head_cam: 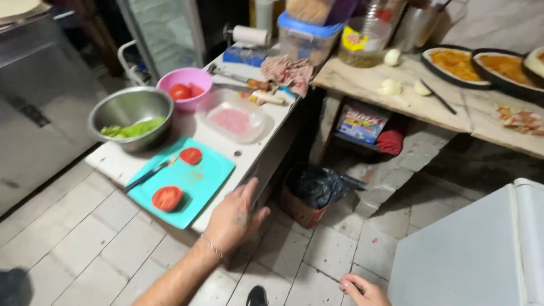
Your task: Slicing an onion on a kitchen prep counter.
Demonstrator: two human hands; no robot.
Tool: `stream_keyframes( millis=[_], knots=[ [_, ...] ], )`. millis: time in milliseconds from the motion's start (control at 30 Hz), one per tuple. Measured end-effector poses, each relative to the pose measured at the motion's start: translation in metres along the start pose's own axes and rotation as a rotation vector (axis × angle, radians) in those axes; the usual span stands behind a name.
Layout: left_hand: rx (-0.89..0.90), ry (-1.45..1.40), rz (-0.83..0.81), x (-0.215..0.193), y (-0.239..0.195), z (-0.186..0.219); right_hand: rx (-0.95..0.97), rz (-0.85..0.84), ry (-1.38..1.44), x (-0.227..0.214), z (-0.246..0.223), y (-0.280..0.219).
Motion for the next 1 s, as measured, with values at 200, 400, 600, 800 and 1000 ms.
stream_keyframes(
  millis=[200,400,600,800,1000],
  knots=[
    [0.073,0.286,0.067,0.081,0.336,-0.087,-0.008,0.335,0.001,-0.107,-0.044,0.01],
    [-0.206,0.494,0.179,0.168,0.562,-0.197,0.043,0.614,-0.174,-0.254,-0.162,0.03],
    [-0.438,0.48,-0.124,0.195,0.616,-0.227,0.053,0.786,-0.643,-0.363,-0.364,0.132],
    [-0.422,0.544,-0.053,0.209,0.604,-0.323,-0.067,0.713,-1.02,-0.428,-0.452,0.27],
    [-0.453,0.53,0.091,0.154,0.614,-0.226,-0.006,0.628,-1.176,-0.449,-0.419,0.32]
  ],
)
Point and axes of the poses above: each hand's wrist, its own y-axis towards the middle knuckle, its own x-axis out of the palm, z = x × y, the point moved 5 cm from there along y, towards the middle knuckle, and after that the axes turned 4 degrees about -z, right-handed, at the moved point
